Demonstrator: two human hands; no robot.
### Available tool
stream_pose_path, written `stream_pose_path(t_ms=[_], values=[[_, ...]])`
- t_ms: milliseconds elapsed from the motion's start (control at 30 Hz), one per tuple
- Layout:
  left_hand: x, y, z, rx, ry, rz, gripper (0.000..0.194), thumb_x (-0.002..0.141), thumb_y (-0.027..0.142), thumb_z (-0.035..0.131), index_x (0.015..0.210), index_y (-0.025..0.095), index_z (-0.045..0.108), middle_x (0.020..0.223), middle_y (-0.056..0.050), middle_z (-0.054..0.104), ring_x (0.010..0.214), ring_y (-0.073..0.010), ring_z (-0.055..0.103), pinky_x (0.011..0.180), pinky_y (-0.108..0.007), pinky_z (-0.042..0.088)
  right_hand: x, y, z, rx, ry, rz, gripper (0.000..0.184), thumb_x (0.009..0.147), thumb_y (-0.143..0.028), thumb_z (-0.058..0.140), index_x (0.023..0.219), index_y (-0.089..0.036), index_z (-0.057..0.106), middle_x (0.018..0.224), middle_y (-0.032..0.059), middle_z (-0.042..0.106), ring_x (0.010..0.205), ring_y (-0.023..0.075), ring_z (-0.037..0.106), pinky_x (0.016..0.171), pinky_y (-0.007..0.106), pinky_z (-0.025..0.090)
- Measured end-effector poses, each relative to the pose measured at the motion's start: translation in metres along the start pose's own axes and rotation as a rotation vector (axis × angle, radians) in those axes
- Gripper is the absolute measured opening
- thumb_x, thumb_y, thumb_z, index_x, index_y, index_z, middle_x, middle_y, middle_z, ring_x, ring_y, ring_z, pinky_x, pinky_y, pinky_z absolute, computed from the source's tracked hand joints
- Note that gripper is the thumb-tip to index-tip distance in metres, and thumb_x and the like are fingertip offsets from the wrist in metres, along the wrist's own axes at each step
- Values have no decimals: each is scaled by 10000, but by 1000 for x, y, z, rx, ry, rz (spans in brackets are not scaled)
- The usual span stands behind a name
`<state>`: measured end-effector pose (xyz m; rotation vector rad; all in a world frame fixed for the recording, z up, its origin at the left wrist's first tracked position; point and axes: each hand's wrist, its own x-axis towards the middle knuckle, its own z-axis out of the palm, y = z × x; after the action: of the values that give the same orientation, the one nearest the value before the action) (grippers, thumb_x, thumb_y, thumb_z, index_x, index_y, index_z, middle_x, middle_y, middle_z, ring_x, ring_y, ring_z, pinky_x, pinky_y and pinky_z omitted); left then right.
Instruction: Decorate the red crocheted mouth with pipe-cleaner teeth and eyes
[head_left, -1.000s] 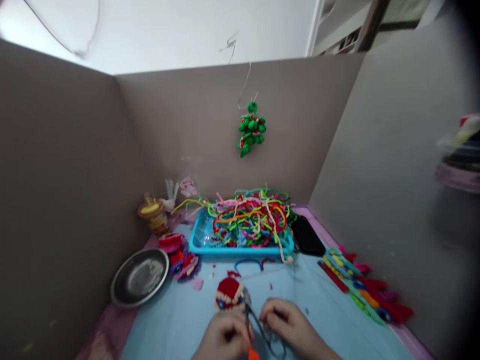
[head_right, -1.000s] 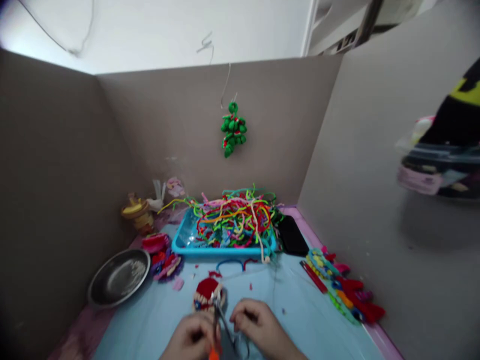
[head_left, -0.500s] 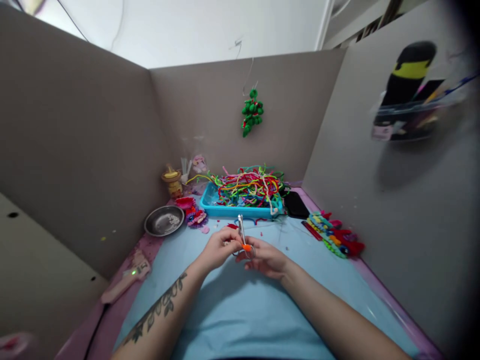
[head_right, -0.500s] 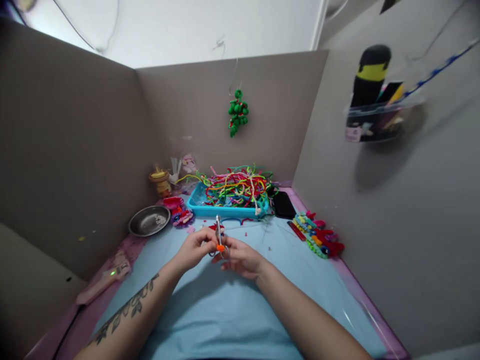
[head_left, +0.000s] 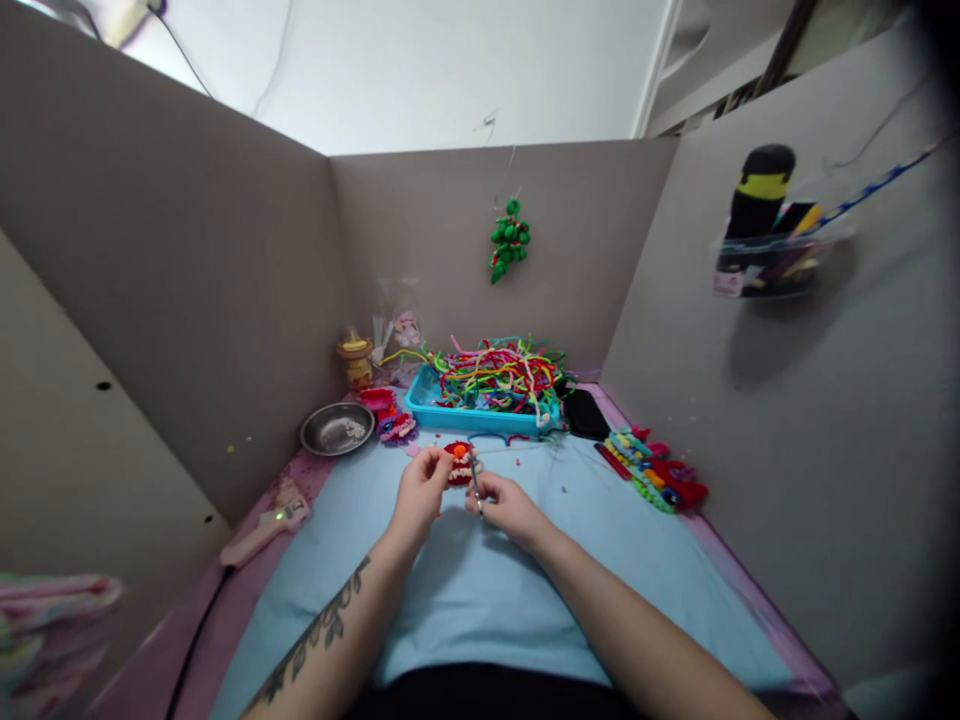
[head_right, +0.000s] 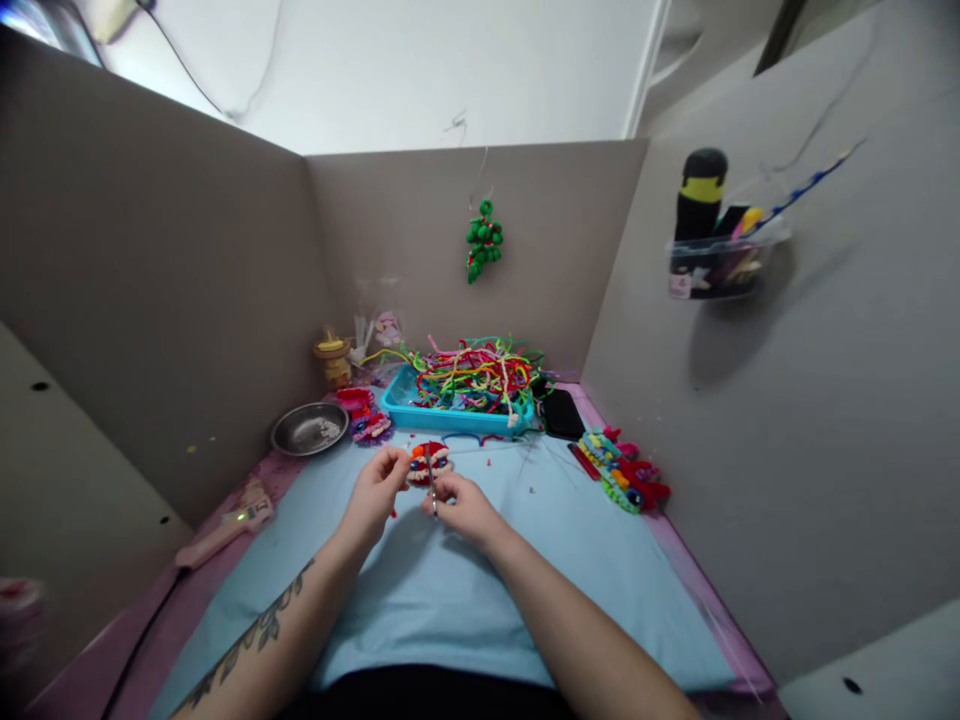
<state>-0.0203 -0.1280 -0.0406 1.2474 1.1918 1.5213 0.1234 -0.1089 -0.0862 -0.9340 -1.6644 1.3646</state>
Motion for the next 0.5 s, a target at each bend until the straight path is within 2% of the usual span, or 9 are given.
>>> stream_pose_path(t_ms=[67,167,367,500], values=[[0,0,-3,21,27,-10,300,728,451,597,676,166,519,542,47,486,498,-90,452,473,-187,371,0,2,-5,-256,32,-89,196,632,-249,672,608,-168,494,678,-25,480,639,112,423,606,235,342],[-2,0,-7,76,75,9,277,768,446,551,722,175,513,527,62,442,479,-87,410,465,-186,347,-3,1,-7,-468,29,-126,184,614,-232,686,640,-171,515,742,-15,497,647,114,427,600,234,343],[-6,3,-9,337,-9,182,198,833,334,478,717,175,502,650,20,524,623,-121,498,598,-224,396,-6,0,-3,-497,-27,-117,216,627,-278,696,602,-170,510,712,-15,496,621,111,417,586,227,337],[-5,2,-13,438,39,233,156,843,299,457,757,181,512,664,22,532,608,-124,496,583,-224,385,-6,1,-2,-490,-33,-103,219,619,-273,701,592,-171,509,690,-23,483,613,109,411,578,226,327]])
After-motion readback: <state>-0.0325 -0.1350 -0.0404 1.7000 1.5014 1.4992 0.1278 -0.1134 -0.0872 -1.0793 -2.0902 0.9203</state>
